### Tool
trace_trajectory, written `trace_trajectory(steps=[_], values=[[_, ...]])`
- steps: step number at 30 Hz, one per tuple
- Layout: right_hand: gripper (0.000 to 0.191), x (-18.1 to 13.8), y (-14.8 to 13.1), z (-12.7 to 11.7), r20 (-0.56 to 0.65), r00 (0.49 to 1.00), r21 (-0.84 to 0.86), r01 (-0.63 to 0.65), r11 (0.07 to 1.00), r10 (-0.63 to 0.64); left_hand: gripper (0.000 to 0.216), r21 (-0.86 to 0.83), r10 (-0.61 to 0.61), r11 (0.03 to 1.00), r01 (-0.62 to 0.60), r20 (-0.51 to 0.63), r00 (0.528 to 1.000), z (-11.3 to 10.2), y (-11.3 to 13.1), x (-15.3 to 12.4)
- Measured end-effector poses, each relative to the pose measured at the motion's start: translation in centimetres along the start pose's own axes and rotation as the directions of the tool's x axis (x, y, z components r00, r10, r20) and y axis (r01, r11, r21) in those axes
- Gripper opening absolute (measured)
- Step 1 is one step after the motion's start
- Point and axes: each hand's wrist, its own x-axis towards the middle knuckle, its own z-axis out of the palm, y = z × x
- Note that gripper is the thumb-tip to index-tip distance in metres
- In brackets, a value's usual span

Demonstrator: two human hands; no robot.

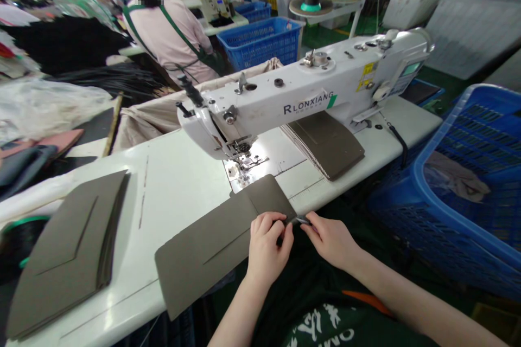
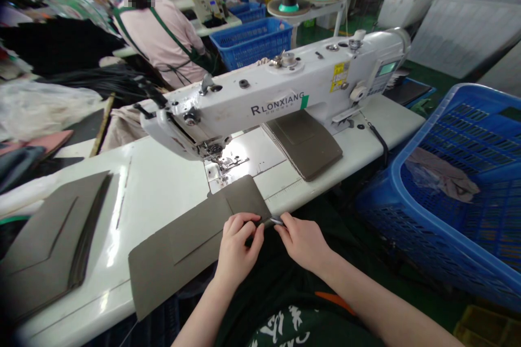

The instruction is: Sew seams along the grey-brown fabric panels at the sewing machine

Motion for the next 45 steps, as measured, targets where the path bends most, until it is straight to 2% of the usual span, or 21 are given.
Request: trace_trajectory(steps=[12,17,20,21,24,26,34,45], values=[[0.016,0.3,-0.2,0.0,-0.002,1.000,-0.010,0.013,1.000,-0.013,0.024,-0.011,-0.013,1.000,0.013,0.004,1.000,0.1,-0.2,-0.1],[0.019,0.3,-0.2,0.9,0.025,0.999,0.208,-0.041,0.977,0.037,0.024,0.001,-0.019,1.000,0.019,-0.001,1.000,0.1,0.0,0.0],[0.021,0.2,-0.1,1.5,0.032,0.997,0.307,-0.073,0.949,0.066,0.009,0.012,-0.024,1.000,0.024,-0.008,1.000,0.2,0.1,0.1],[0.020,0.1,-0.1,1.6,0.028,0.997,0.303,-0.075,0.950,0.070,0.002,0.018,-0.024,1.000,0.024,-0.012,1.000,0.2,0.0,0.2],[0.017,-0.1,0.1,1.5,0.010,0.998,0.229,-0.062,0.971,0.062,0.017,0.052,-0.024,0.998,0.025,-0.026,0.999,0.4,0.0,0.3],[0.016,-0.2,0.3,1.4,-0.002,0.999,0.170,-0.047,0.984,0.048,0.019,0.099,-0.014,0.995,0.017,-0.029,0.999,0.6,-0.1,0.4],[0.017,-0.1,0.6,1.1,-0.032,0.999,0.036,0.001,0.999,0.000,0.005,0.233,-0.007,0.972,0.001,0.024,1.000,1.4,0.5,1.4],[0.017,0.4,0.0,0.4,0.000,0.999,0.037,0.033,0.999,-0.033,0.005,0.211,-0.070,0.976,0.056,0.057,0.996,1.5,0.8,2.0]])
